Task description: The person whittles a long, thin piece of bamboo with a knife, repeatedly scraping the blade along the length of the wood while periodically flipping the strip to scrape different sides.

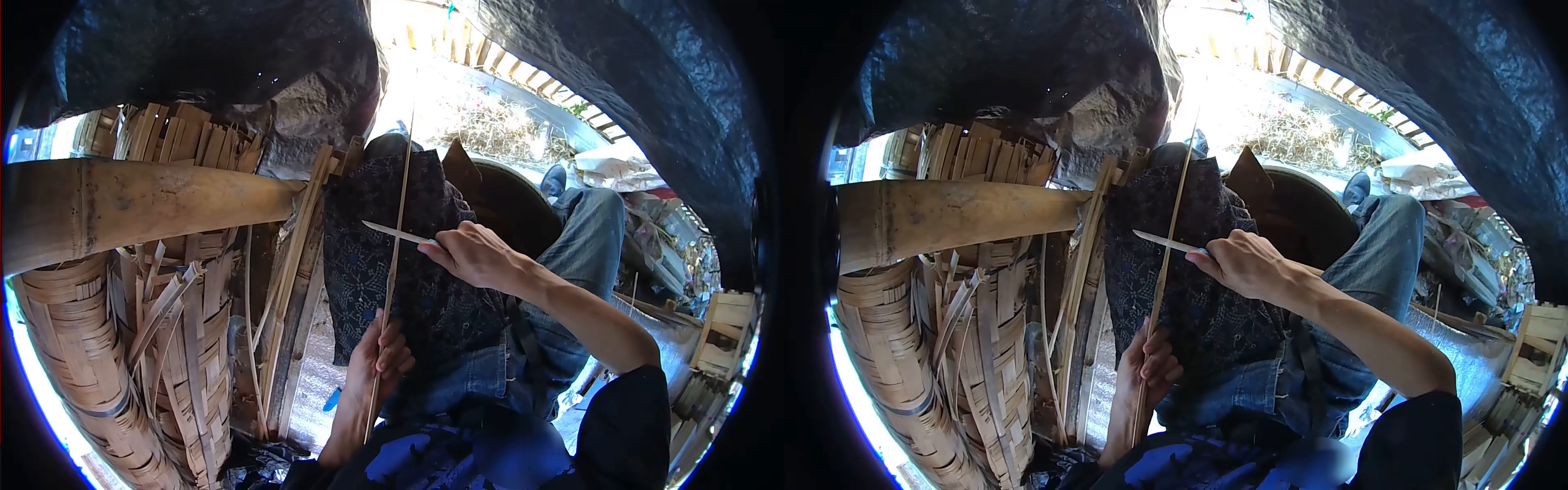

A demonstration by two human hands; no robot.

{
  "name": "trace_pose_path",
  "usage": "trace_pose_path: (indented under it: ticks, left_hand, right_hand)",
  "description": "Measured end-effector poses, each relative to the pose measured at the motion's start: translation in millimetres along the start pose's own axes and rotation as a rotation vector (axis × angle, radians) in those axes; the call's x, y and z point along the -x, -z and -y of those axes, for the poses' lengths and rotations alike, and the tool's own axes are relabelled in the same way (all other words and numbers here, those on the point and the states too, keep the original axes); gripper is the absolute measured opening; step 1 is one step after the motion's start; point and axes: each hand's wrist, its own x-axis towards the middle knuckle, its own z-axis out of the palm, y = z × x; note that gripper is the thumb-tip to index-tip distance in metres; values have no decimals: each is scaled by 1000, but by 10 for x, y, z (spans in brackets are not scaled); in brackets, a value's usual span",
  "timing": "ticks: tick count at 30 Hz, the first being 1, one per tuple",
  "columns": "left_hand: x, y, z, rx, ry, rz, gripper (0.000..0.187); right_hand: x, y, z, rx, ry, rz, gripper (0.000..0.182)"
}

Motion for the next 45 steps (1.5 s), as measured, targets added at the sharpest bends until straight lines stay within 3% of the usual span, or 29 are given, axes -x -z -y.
trace_pose_path:
  ticks: [6, 8, 13, 14, 16, 18, 19, 20, 22, 23, 26, 28, 29, 30, 33, 40, 42, 44, 45]
  left_hand:
    - [116, -4, 60, -43, 16, -49, 44]
    - [135, 3, 68, 29, 12, 15, 44]
    - [180, 95, 138, 119, 22, 81, 44]
    - [205, 116, 152, 159, 27, 102, 45]
    - [262, 112, 146, 94, 25, 67, 45]
    - [325, 83, 157, 37, 21, 38, 46]
    - [360, 66, 165, -2, 15, 3, 46]
    - [374, 54, 158, -38, 7, -35, 46]
    - [351, 64, 111, -60, 13, -30, 46]
    - [315, 66, 96, -99, 7, -69, 46]
    - [184, 67, 38, -101, 23, -88, 46]
    - [138, 60, 22, -77, 50, -82, 46]
    - [124, 52, 19, -29, 53, -72, 46]
    - [120, 51, 17, 17, 56, -63, 46]
    - [141, 84, 20, 11, 65, -48, 46]
    - [237, 82, 61, 42, 52, -82, 47]
    - [312, 23, 60, -213, 41, -174, 47]
    - [413, 44, 78, -214, 42, -184, 47]
    - [451, 42, 84, -203, 52, -192, 47]
  right_hand:
    - [-197, -108, -289, 52, -44, -142, 57]
    - [-246, -90, -340, 0, 46, -131, 58]
    - [-542, -29, -554, 112, -17, -134, 57]
    - [-640, 56, -601, 126, -163, -1, 56]
    - [-863, 112, -819, 148, -232, 20, 51]
    - [-1111, 70, -1331, 428, -171, -63, 46]
    - [-1126, 334, -1178, 261, -431, 23, 41]
    - [-1159, 382, -1359, 259, -471, -42, 44]
    - [-1145, 413, -1477, 49, -529, -401, 50]
    - [-1051, 315, -1532, 153, -314, -592, 58]
    - [-532, 379, -978, -65, -239, -166, 58]
    - [-226, 268, -644, -186, -147, -91, 49]
    - [-132, 205, -528, -35, 107, -198, 48]
    - [-61, 195, -399, -154, 9, -100, 47]
    - [-91, 22, -406, -26, 31, -168, 50]
    - [-417, 38, -534, -9, -31, -60, 59]
    - [-514, 122, -595, -10, -55, -42, 60]
    - [-615, 182, -703, -20, -70, 41, 49]
    - [-635, 113, -849, 51, 98, -51, 48]
